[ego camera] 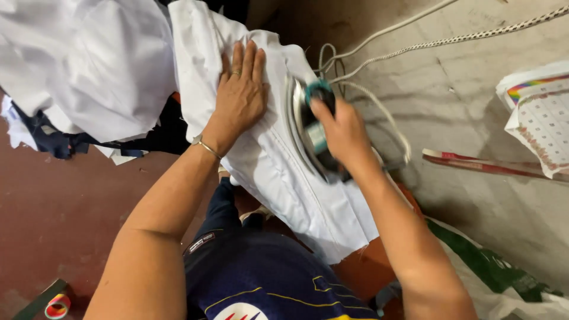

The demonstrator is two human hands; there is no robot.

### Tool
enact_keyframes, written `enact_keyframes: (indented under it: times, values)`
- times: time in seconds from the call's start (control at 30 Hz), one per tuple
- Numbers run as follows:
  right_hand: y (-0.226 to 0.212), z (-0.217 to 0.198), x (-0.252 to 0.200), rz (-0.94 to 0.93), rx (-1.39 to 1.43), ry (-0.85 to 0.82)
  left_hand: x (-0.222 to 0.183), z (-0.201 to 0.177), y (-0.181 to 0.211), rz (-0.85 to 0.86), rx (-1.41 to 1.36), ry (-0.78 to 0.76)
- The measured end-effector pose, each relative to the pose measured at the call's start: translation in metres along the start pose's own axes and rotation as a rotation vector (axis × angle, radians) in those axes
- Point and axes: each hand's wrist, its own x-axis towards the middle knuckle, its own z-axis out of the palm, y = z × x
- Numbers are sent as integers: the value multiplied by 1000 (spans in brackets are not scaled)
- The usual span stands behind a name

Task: Ironing white fabric pieces on an ironing board using a steam iron and a spray bottle in a factory setting.

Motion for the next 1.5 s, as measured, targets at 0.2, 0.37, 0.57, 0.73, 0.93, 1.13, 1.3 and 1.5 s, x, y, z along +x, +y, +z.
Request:
enact_keyframes:
  times: [0.2, 0.37, 0.57, 0.73, 0.93, 1.13, 1.3, 1.5]
  values:
    - [21, -9, -53, 186, 34, -64, 5, 3, 0, 23, 70, 38]
    - [-19, -2, 3, 83, 8, -40, 3, -7, 4, 2, 1, -31]
    - [-13, 11, 52, -18, 50, 106, 23, 42, -25, 196, 52, 272]
    - [3, -8, -11, 63, 52, 30, 45, 20, 38, 248, -318, 456]
    - [72, -31, -148, 139, 67, -27, 7, 44, 77, 207, 122, 158]
    - [136, -33, -247, 341, -4, -86, -1, 31, 76, 190, 49, -4]
    - [121, -28, -214, 267, -69, -38, 12, 31, 69, 151, 27, -52]
    - [71, -19, -141, 135, -15, -18, 20, 7, 22, 292, -241, -3]
